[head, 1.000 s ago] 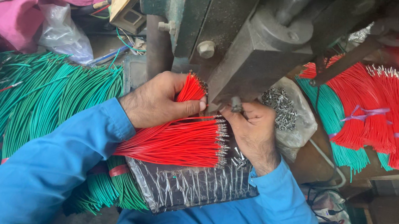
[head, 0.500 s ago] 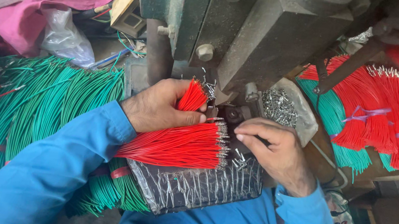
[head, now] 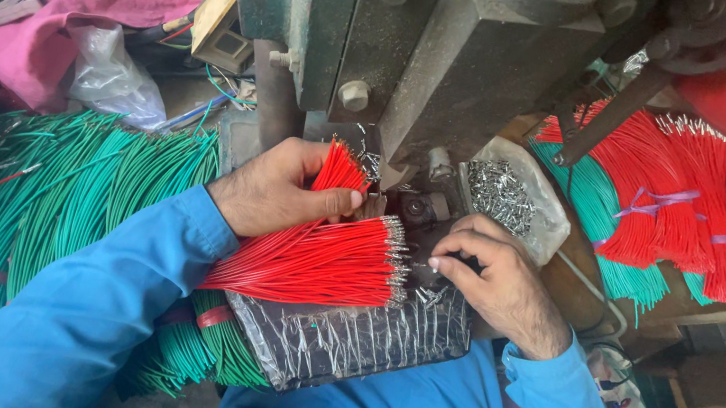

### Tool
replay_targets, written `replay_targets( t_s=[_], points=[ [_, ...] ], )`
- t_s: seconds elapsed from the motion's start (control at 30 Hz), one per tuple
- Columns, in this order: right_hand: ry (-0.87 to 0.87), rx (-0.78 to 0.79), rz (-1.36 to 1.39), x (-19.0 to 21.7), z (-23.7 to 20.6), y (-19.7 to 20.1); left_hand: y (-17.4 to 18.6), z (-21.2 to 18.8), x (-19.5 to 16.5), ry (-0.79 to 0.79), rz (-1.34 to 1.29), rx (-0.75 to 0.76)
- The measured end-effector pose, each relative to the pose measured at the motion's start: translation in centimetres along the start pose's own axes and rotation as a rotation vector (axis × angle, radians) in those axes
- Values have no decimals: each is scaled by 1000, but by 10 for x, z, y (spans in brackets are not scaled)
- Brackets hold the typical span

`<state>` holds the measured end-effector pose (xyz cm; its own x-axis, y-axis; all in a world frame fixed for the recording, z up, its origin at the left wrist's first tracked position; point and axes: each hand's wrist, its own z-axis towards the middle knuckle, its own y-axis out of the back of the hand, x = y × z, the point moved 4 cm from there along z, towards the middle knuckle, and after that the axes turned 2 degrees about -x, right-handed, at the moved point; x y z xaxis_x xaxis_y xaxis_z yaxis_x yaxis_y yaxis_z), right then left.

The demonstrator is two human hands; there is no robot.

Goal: The person repeatedly inserts the stripped end of a red insulated wire into a metal crimp terminal and presses a lever on a crimping machine to secure the terminal. The person then places the finished wire aside and repeats the process with additional wires from a bundle.

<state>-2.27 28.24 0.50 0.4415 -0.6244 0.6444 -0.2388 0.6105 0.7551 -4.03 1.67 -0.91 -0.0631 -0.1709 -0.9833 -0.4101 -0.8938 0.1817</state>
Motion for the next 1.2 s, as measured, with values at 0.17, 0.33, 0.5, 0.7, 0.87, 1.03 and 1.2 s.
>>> replay_targets(
  t_s=[0.17, 0.33, 0.5, 0.7, 0.87, 1.03, 1.2],
  points=[
    [34, -30, -42, 8, -1, -1, 1, -2, -3, -104, -15, 3],
    [-71, -4, -40, 4, 0, -3, 1, -2, -4, -122, 18, -5],
    [-39, -169, 236, -1, 7, -9, 1, 0, -2, -83, -39, -5],
    [98, -319, 608, 4, 27, -28, 2, -2, -2, -89, -4, -6],
    [92, -283, 670, 12, 38, -44, 2, -4, -9, -178, 56, -7],
    [24, -275, 611, 5, 46, -48, 3, -4, -9, -92, 54, -19],
    [36, -251, 588, -1, 47, -52, 3, -5, -12, -160, 77, -14]
  ],
)
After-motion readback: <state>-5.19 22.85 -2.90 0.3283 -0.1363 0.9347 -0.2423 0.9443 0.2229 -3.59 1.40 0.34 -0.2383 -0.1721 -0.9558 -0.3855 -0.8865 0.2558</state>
